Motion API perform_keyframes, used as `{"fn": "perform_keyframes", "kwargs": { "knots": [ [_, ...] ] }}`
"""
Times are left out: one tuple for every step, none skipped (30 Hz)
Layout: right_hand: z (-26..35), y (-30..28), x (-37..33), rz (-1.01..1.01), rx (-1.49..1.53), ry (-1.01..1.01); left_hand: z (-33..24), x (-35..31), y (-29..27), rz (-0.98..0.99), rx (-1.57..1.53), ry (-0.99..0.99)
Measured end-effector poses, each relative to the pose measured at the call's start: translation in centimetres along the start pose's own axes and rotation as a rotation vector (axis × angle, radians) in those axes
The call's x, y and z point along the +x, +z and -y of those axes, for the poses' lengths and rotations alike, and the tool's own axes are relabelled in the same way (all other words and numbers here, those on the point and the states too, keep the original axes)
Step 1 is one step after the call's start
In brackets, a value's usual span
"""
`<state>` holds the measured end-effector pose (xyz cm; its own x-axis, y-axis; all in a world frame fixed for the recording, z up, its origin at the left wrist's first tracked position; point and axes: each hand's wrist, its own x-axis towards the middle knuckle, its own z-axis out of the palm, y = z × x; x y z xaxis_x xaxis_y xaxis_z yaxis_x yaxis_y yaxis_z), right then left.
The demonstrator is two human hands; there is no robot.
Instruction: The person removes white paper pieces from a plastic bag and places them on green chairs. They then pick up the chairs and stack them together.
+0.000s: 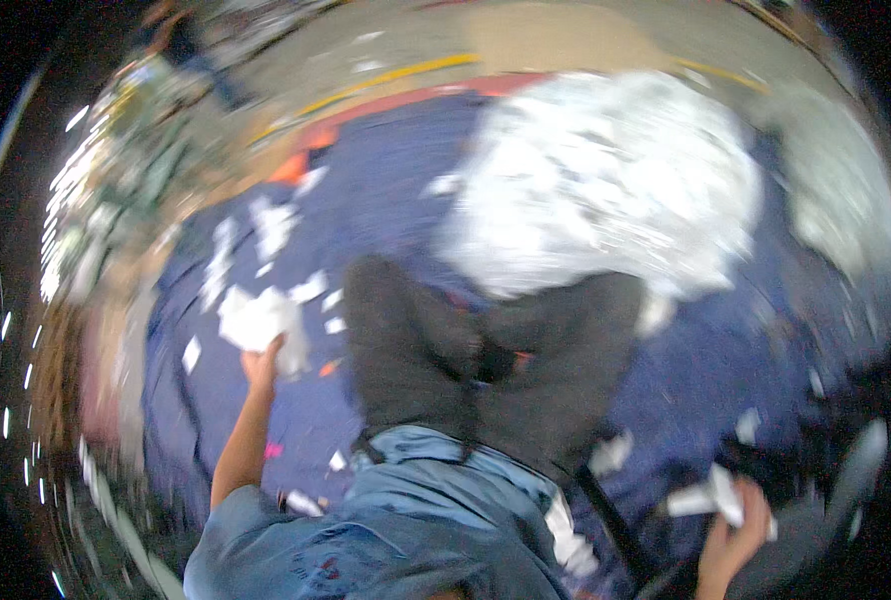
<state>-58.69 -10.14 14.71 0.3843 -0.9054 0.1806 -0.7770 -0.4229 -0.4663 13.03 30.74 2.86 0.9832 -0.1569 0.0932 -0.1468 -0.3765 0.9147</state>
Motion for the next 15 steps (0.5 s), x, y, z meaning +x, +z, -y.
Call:
{"fn": "perform_keyframes", "kwargs": {
  "knots": [
    [-0.2,0.4,-0.5,0.007,0.06,0.007,-0.9,-1.9,-2.0,-0.077,0.011,-0.003],
    [3.7,-0.6,-0.2,0.067,0.022,0.027,-3.5,-2.2,-2.9,-0.176,0.109,0.031],
    [6.2,-1.3,0.0,0.12,-0.036,0.041,-3.7,-0.7,-4.9,-0.206,0.216,0.098],
    [7.0,-1.3,0.5,0.152,-0.016,0.03,-3.5,1.0,-6.6,-0.24,0.323,0.159],
    [7.4,-1.5,0.7,0.182,-0.007,0.027,-3.1,2.4,-8.7,-0.287,0.435,0.21],
    [7.7,-1.7,0.9,0.224,-0.015,0.004,-4.3,3.9,-8.9,-0.353,0.382,0.297],
    [7.7,-1.7,0.8,0.221,-0.02,0.015,-8.0,4.8,-7.2,-0.285,0.316,0.371],
    [7.7,-1.6,0.8,0.218,-0.052,0.01,-11.2,6.1,-6.8,-0.242,0.321,0.53],
    [7.6,-1.8,0.9,0.212,-0.09,0.008,-14.6,7.9,-6.1,-0.288,0.563,0.566],
    [6.8,-2.1,1.0,0.208,-0.089,0.027,-17.5,10.4,-4.8,-0.336,0.666,0.601],
    [6.3,-2.1,1.0,0.195,-0.017,0.008,-20.8,12.4,-2.0,-0.31,0.626,0.645],
    [6.1,-1.9,1.1,0.182,0.043,0.018,-24.1,13.9,0.5,-0.276,0.72,0.638],
    [6.4,-2.1,0.6,0.139,0.094,0.054,-27.7,15.1,4.8,-0.188,0.694,0.775],
    [6.3,-1.4,1.5,0.158,0.125,0.046,-32.0,14.0,8.1,0.176,0.71,0.698],
    [6.1,-0.6,2.4,0.172,0.157,0.044,-31.0,14.9,9.9,0.135,0.853,0.721]
  ]
}}
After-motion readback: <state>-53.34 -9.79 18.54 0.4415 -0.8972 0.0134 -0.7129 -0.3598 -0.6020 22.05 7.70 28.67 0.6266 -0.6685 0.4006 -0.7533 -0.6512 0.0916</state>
